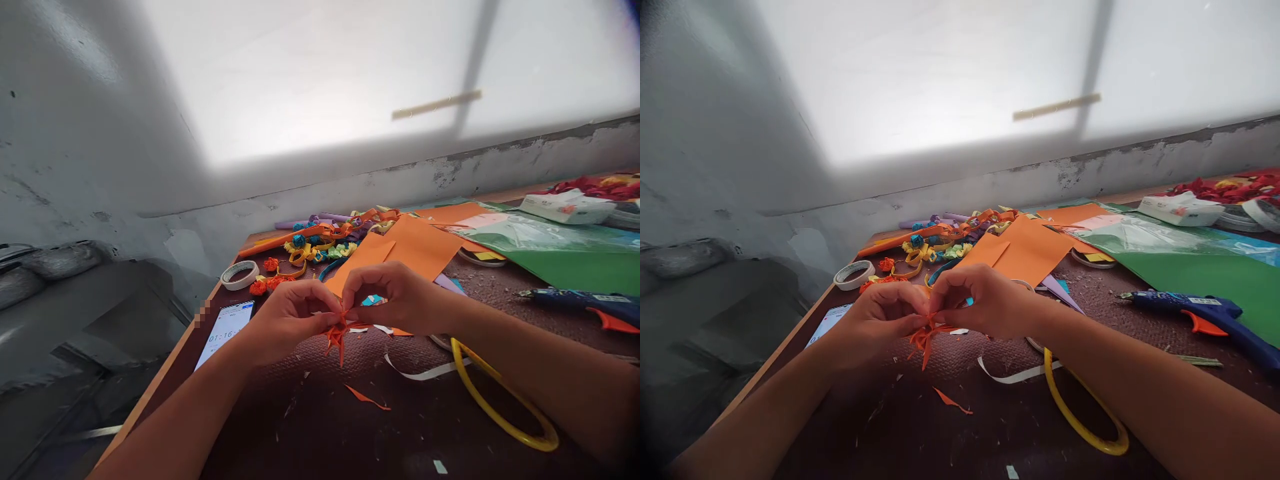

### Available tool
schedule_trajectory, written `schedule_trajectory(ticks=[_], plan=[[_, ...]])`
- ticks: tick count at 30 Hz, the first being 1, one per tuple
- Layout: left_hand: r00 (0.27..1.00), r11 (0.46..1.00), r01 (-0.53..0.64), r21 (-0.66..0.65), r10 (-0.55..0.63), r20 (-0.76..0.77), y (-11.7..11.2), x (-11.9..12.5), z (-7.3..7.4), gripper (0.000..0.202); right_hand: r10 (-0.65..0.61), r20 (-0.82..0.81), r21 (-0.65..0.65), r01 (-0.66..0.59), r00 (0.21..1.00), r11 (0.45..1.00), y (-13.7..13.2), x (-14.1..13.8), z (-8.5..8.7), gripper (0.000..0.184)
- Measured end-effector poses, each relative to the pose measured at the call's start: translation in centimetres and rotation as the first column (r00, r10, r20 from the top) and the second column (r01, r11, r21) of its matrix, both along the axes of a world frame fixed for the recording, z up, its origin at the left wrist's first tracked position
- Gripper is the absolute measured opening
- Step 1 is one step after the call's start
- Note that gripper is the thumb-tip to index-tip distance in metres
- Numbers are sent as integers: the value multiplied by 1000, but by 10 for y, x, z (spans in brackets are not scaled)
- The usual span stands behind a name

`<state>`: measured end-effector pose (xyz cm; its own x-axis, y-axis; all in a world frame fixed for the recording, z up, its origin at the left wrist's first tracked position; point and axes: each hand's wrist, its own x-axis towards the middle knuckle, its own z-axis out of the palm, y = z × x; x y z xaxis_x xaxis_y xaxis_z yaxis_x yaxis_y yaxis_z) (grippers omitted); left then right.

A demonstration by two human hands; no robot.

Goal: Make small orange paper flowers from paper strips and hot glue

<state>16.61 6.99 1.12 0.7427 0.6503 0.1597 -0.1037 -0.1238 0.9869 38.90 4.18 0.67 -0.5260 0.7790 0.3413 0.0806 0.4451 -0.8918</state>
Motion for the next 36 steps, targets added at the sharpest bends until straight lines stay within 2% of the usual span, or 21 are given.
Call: schedule_trajectory(ticks=[3,7,10,14,17,19,20,21,22,24,25,26,27,29,31,34,36], plan=[[999,996,-38,83,37,8,0,1,2,3,-76,33,96,73,997,993,-2,-3,0,7],[998,992,-62,113,63,0,-2,0,4,5,-124,48,273,106,991,956,-2,-4,2,8],[996,995,-91,45,91,0,-3,-1,8,9,-136,41,398,109,990,911,-2,-1,4,9],[991,990,-134,-40,134,-6,-3,-1,10,16,-92,63,510,47,994,859,-2,4,8,11],[992,993,-120,10,120,-41,-2,0,8,14,-129,116,568,41,985,822,-1,5,7,12],[986,981,-150,124,157,-49,-3,1,5,11,-194,135,609,73,972,790,1,5,6,9],[979,956,-178,234,196,-58,-3,1,4,9,-239,127,621,111,963,776,2,4,5,7],[966,902,-211,376,251,-60,-3,1,2,5,-296,106,621,170,949,765,2,4,4,5],[949,813,-242,530,313,-46,-4,2,1,2,-361,76,603,245,930,759,2,3,4,4],[910,565,-290,772,414,38,-5,3,-2,8,-473,41,483,397,880,780,2,-1,3,8],[894,453,-301,839,440,83,-5,3,-3,11,-495,41,379,445,868,811,1,-3,3,13],[882,365,-311,878,455,123,-6,4,-4,14,-484,47,257,457,874,851,0,-5,3,18],[873,302,-317,899,463,152,-6,4,-4,16,-446,47,130,438,894,890,0,-8,2,23],[861,225,-322,920,474,185,-7,5,-5,17,-359,1,-90,357,933,930,-2,-13,0,31],[856,177,-325,929,472,209,-8,6,-6,18,-322,-80,-224,298,943,928,-1,-17,-2,37],[855,142,-319,937,470,220,-8,7,-8,19,-317,-165,-308,256,934,916,0,-20,-5,40],[855,131,-316,940,469,222,-9,8,-9,18,-318,-145,-282,269,937,921,0,-20,-6,38]])
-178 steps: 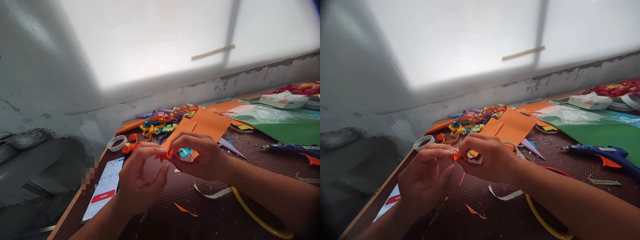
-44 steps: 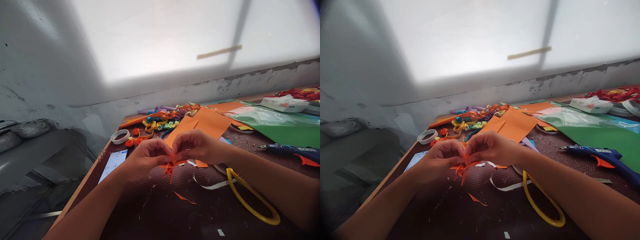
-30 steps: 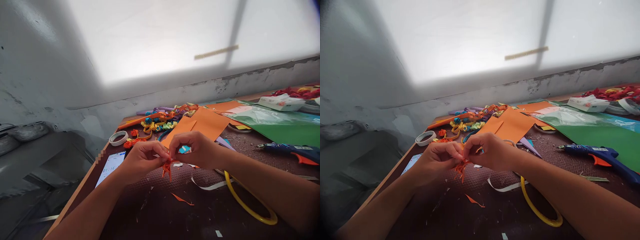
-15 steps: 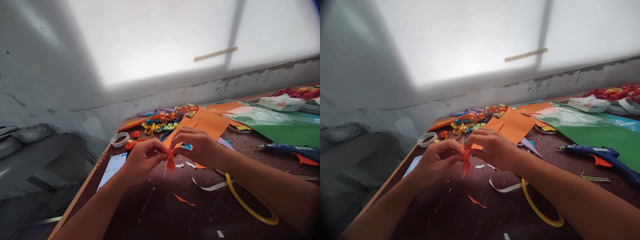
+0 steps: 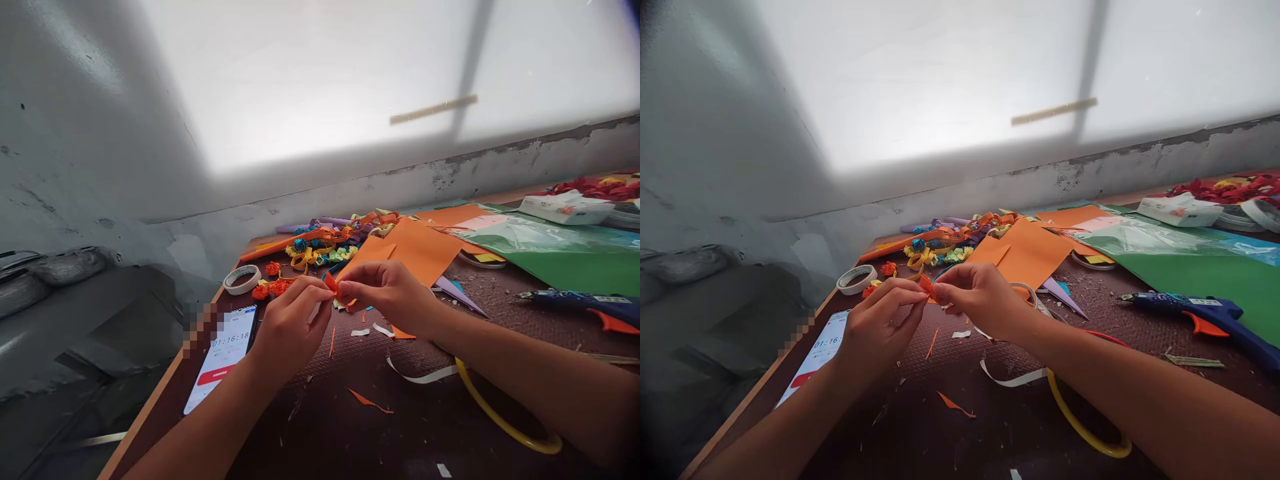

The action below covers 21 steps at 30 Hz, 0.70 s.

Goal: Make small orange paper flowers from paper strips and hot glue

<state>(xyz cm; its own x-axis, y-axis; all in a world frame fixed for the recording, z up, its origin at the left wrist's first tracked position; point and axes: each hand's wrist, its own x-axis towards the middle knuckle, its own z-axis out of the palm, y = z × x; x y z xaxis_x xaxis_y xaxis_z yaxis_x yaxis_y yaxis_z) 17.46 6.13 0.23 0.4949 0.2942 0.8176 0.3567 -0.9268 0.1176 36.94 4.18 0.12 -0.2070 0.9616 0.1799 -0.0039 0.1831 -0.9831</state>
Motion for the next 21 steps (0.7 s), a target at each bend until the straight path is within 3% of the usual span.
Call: schedule_trajectory(ticks=[6,15,21], plan=[[999,999,-27,37,27,-17,0,3,-2,16,-161,244,123,134,956,983,-6,-1,5,25],[995,995,-97,32,96,40,0,5,-9,15,-168,181,17,167,969,986,-1,-1,7,23],[989,992,-116,-47,120,91,0,4,-9,15,-82,134,-104,97,988,990,4,2,8,25]])
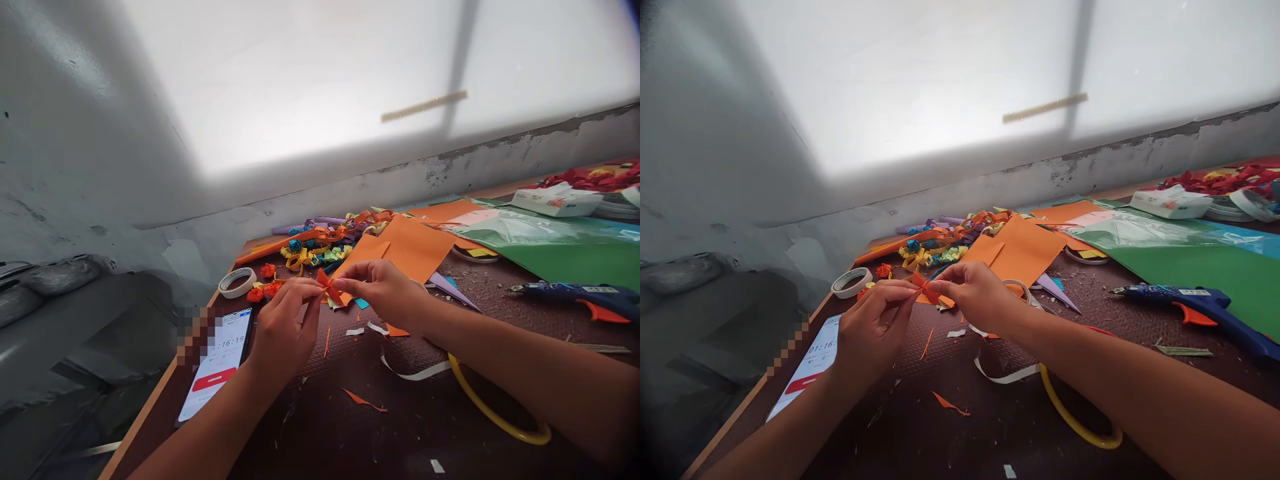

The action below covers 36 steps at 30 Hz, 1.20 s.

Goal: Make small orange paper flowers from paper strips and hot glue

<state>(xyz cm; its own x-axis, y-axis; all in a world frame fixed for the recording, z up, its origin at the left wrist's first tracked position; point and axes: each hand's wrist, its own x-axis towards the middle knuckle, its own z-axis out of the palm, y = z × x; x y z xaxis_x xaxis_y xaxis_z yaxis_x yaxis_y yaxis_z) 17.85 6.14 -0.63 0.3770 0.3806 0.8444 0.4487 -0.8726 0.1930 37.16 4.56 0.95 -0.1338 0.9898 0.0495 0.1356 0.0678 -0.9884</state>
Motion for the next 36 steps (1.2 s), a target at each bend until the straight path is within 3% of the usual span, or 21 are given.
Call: schedule_trajectory(ticks=[8,14,19,23,28,31,34,36], plan=[[999,999,36,12,-36,-4,-2,-3,4,17,133,-203,-28,-142,970,989,4,6,-2,28],[995,998,68,14,-67,-76,3,-2,3,18,93,-66,76,-88,994,993,5,6,-4,29],[997,996,77,-33,-78,-21,3,-3,3,16,171,20,224,-171,985,959,1,5,-1,30],[981,966,96,-239,-50,189,-1,-3,8,13,177,-1,414,-161,984,896,-3,7,-1,23],[912,880,267,-392,-99,399,-2,-2,11,10,185,-8,548,-150,983,823,-5,8,-3,19],[906,870,290,-399,-115,408,-1,-2,9,10,150,-13,653,-105,989,750,-5,8,-4,16],[935,895,266,-358,-149,323,1,-5,8,11,116,11,753,-84,993,653,-3,8,-5,16],[965,927,218,-304,-159,208,2,-7,8,13,95,29,763,-83,995,641,-2,7,-6,14]])
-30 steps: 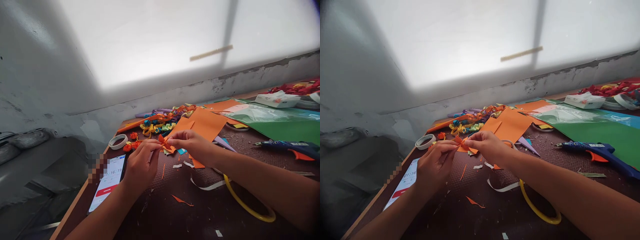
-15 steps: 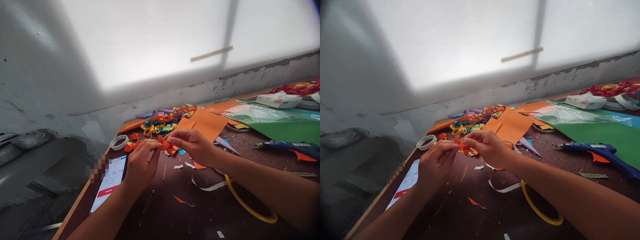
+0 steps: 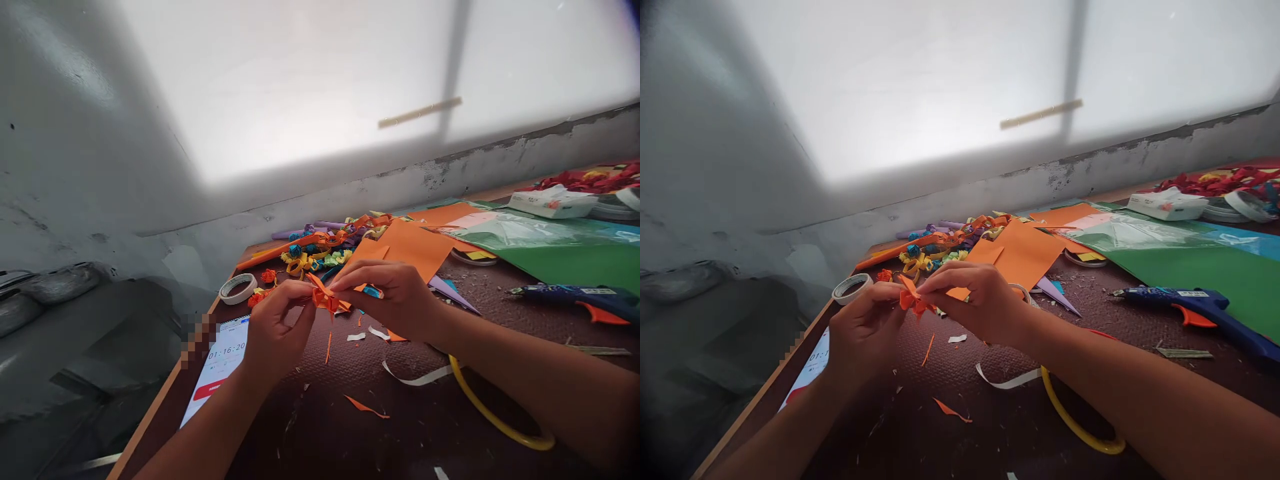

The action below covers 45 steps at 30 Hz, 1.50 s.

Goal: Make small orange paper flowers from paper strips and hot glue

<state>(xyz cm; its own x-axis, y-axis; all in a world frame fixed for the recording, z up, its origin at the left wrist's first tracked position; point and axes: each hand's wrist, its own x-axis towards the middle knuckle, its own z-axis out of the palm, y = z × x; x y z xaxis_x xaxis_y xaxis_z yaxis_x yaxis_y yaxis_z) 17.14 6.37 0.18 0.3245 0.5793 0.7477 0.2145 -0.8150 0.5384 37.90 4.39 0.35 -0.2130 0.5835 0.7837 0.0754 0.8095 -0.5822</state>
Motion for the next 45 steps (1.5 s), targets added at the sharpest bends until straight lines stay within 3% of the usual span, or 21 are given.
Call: schedule_trajectory(ticks=[5,10,18,20,27,30,34,37,41,45], plan=[[982,960,-41,278,90,-164,0,-3,4,16,-110,-12,-25,110,994,994,-1,-1,1,8],[960,905,-99,413,196,-200,-2,-1,5,15,-163,30,-46,164,986,985,-4,-4,1,6],[903,886,-182,426,322,-284,-6,10,-1,12,-256,240,-124,291,937,949,-11,-14,1,8],[892,885,-187,427,335,-303,-5,11,-2,14,-276,260,-137,319,925,938,-12,-15,0,1],[877,896,-181,406,334,-346,-4,11,-5,17,-347,355,-187,430,868,883,-10,-15,-1,7],[888,905,-177,387,317,-334,-3,10,-5,15,-329,326,-191,403,886,895,-9,-13,2,9],[934,927,-172,334,261,-244,0,4,-1,11,-132,180,-244,174,975,954,-8,-6,3,14],[960,927,-153,343,221,-170,1,0,4,12,-43,61,-169,53,997,984,-5,-4,1,17],[967,916,-149,373,215,-140,-2,0,6,14,-2,19,-52,3,1000,999,-1,-5,-2,16],[964,916,-155,370,222,-148,-3,1,6,15,-34,19,-43,35,999,998,-3,-7,-3,18]])
